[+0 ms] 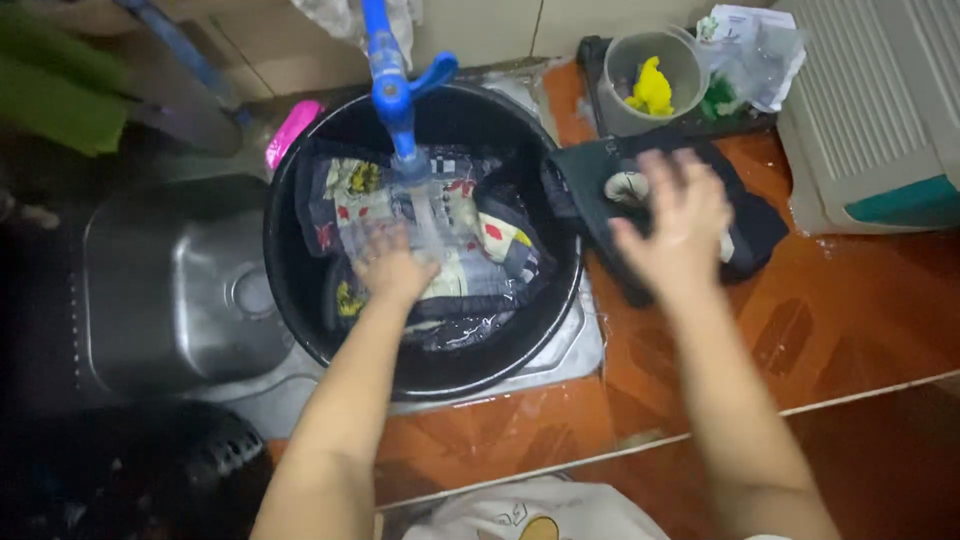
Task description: Hand wash several pieces of laundry in a basin under a tap.
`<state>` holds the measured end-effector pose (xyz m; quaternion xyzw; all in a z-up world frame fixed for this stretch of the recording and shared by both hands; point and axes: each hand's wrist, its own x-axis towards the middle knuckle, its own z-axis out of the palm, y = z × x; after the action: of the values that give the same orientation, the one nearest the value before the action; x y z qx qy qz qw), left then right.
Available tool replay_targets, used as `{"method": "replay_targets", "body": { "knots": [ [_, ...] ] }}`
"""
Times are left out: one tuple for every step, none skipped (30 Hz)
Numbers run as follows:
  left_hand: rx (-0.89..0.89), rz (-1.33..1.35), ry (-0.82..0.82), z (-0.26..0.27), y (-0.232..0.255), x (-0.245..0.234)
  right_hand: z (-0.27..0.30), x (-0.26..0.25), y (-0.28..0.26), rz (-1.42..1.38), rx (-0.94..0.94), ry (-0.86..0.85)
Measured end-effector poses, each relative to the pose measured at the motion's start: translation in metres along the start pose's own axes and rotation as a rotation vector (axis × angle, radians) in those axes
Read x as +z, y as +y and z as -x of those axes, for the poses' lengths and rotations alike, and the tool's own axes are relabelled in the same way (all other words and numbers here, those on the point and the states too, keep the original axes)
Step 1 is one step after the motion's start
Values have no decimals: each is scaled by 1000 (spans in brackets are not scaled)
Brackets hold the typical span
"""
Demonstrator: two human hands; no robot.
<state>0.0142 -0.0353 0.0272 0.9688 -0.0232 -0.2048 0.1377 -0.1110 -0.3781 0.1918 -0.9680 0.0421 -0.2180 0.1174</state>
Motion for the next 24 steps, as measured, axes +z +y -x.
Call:
{"method": "replay_targets", "body": {
  "knots": [
    [-2,-114,-67,-2,3,11,2,-3,24,81,29,30],
    [-6,-110,-65,4,12,11,5,4,42,80,24,30],
    [73,-113,-71,9,22,11,8,11,59,142,45,-35],
    [152,-115,-78,16,31,13,12,18,77,206,66,-101],
    [149,-112,-77,22,37,8,14,25,81,205,62,-101],
    [196,13,-27,30,44,6,18,31,87,118,97,-69],
    [242,138,23,38,51,4,21,37,93,30,133,-37],
    [239,143,25,46,57,1,20,39,103,31,128,-38],
    [233,161,22,55,61,-2,19,41,113,-53,255,63],
    [225,176,27,60,65,-9,13,46,122,-144,378,170],
    [221,177,36,65,68,-9,12,32,125,-149,370,173],
    [273,241,42,69,70,-9,11,18,129,-290,367,276],
    [326,305,49,73,73,-9,9,5,132,-432,361,377],
    [324,306,47,80,81,-8,12,-11,127,-431,361,374],
    [420,414,32,87,89,-7,15,-27,122,-570,338,431],
    [514,520,19,95,96,-6,17,-42,115,-711,314,487],
    [511,521,18,109,109,-17,17,-57,99,-712,314,484],
    [599,614,-11,124,122,-28,17,-72,82,-803,310,499],
    [687,707,-41,138,135,-39,17,-87,65,-896,307,513],
    [684,706,-39,151,147,-47,19,-97,50,-899,306,511],
    [724,663,-1,164,158,-56,20,-108,35,-1019,256,514],
    [761,619,40,176,169,-65,20,-117,20,-1145,200,515],
    [756,618,46,185,173,-67,19,-128,-1,-1151,196,512],
    [655,571,11,194,177,-69,18,-138,-21,-1242,253,480]
  ]
}}
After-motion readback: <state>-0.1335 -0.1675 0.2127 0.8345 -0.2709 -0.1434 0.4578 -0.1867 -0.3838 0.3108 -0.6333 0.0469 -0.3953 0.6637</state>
